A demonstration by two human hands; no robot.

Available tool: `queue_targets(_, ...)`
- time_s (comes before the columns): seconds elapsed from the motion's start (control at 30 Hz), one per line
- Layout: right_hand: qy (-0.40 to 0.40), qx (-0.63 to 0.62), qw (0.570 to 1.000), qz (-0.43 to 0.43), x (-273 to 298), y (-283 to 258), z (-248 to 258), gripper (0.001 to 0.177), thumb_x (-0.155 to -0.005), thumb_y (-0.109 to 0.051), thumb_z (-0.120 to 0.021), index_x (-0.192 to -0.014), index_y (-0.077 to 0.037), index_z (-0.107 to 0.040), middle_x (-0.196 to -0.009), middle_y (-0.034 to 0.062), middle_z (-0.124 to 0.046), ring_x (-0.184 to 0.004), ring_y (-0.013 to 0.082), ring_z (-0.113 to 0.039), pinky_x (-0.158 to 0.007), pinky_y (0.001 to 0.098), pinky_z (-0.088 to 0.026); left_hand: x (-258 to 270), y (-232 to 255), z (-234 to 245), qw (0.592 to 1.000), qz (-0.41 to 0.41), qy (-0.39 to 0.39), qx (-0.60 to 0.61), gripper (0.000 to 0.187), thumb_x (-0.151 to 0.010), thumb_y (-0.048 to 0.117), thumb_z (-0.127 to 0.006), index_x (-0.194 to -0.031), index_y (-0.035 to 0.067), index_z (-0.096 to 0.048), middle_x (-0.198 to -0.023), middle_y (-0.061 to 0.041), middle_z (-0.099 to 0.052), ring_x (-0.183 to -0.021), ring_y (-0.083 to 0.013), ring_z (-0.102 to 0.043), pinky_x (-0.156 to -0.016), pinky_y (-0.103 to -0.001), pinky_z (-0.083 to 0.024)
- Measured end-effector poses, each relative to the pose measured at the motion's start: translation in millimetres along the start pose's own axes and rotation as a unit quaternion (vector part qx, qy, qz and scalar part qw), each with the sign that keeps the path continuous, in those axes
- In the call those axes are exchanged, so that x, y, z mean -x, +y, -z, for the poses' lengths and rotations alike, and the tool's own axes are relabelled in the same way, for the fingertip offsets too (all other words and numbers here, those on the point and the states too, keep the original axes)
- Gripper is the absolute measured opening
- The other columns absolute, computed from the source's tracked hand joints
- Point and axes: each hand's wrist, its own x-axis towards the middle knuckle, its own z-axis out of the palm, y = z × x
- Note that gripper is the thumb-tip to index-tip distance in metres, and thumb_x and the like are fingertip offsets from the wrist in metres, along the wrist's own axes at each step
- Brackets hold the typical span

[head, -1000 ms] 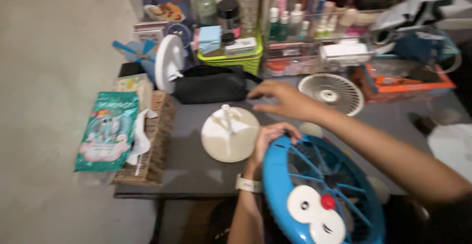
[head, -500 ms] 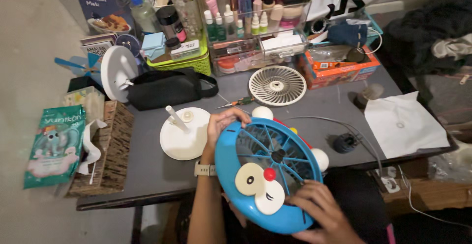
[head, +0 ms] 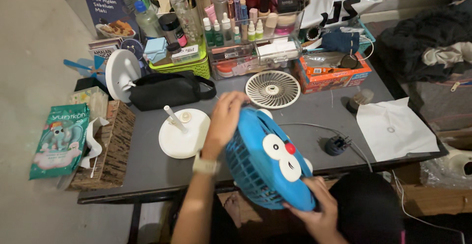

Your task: The person assembles a small blue cartoon-themed fan on a cluttered table. They attach the front grille to the fan body, then use a screwdriver to tighten multiple screws around the grille perimeter. The person rotates the fan to access different screws and continues tightening until the assembly appears complete.

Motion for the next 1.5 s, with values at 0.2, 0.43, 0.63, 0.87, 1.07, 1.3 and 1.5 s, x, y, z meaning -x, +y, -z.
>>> queue_targets(0.2,0.092,0.014,0.994,-0.063,0.9,-32.3,-40.3,0.060,-0.061,-0.007,-0.092,-0.113,0.003,-0.062,-0.105,0.0135,-0.064,-0.097,0.0273,-0.063,-0.088,0.0368,-0.051,88.4,101.4,-16.3,0.958,0.025,0.095,-0.271,0.073,-0.075,0.050,-0.079,-0.124,-0.001,-0.062,-0.121,-0.027,-0.065,-0.109,-0.0414,-0.063,-0.088,-0.048,-0.047)
queue_targets(0.43,-0.035,-0.033,0.997,-0.059,-9.6,-71.8,-64.0,0.067,-0.070,-0.005,-0.085,-0.129,0.003,-0.055,-0.112,0.0160,-0.061,-0.101,0.0281,-0.065,-0.086,0.0372,-0.053,73.5,56.8,-7.2,0.993,0.021,0.105,-0.050,0.068,-0.075,0.024,-0.084,-0.130,-0.005,-0.057,-0.117,-0.024,-0.068,-0.106,-0.0360,-0.069,-0.092,-0.041,-0.055)
queue_targets(0.63,-0.095,-0.044,0.994,-0.014,-20.5,-76.2,-62.5,0.063,-0.078,-0.011,-0.085,-0.133,0.001,-0.057,-0.117,0.0159,-0.060,-0.104,0.0275,-0.066,-0.088,0.0358,-0.054,70.8,39.7,8.6,0.990,0.054,0.065,0.113,0.051,-0.084,0.019,-0.079,-0.127,-0.004,-0.061,-0.108,-0.016,-0.076,-0.099,-0.0197,-0.075,-0.086,-0.032,-0.059)
queue_targets(0.87,-0.012,0.008,0.999,-0.037,-17.0,-29.6,-37.1,0.041,-0.088,-0.010,-0.075,-0.128,-0.007,-0.069,-0.122,0.0134,-0.061,-0.111,0.0239,-0.063,-0.094,0.0328,-0.053,61.5,19.4,27.6,0.981,0.128,0.054,0.137,0.046,-0.084,0.018,-0.078,-0.124,-0.002,-0.065,-0.105,-0.010,-0.076,-0.093,-0.0143,-0.070,-0.083,-0.029,-0.057)
queue_targets(1.07,0.014,0.038,0.991,-0.125,-43.6,21.3,-22.9,0.030,-0.091,-0.015,-0.076,-0.120,-0.008,-0.074,-0.117,0.0093,-0.067,-0.102,0.0227,-0.063,-0.094,0.0347,-0.053,58.1,-15.5,48.0,0.969,0.127,-0.010,0.209,0.043,-0.087,0.013,-0.076,-0.125,-0.001,-0.065,-0.109,-0.006,-0.071,-0.098,-0.0109,-0.066,-0.086,-0.027,-0.054)
queue_targets(1.3,0.034,0.065,0.988,-0.136,-67.9,40.2,-41.8,0.058,-0.087,-0.012,-0.081,-0.140,-0.008,-0.056,-0.134,0.0203,-0.049,-0.120,0.0325,-0.053,-0.088,0.0383,-0.049,61.7,-56.3,47.8,0.956,0.130,-0.032,0.262,0.049,-0.086,0.006,-0.071,-0.134,-0.001,-0.060,-0.111,-0.006,-0.070,-0.101,-0.0115,-0.066,-0.089,-0.027,-0.053)
queue_targets(1.5,0.047,-0.163,0.965,-0.199,-60.3,55.2,-58.4,0.075,-0.092,-0.011,-0.068,-0.157,-0.015,-0.030,-0.130,0.0156,-0.059,-0.115,0.0210,-0.063,-0.093,0.0321,-0.053,69.8,-66.4,40.1,0.946,0.178,0.017,0.271,0.049,-0.084,0.006,-0.068,-0.132,0.000,-0.062,-0.109,-0.006,-0.071,-0.097,-0.0122,-0.067,-0.085,-0.026,-0.054)
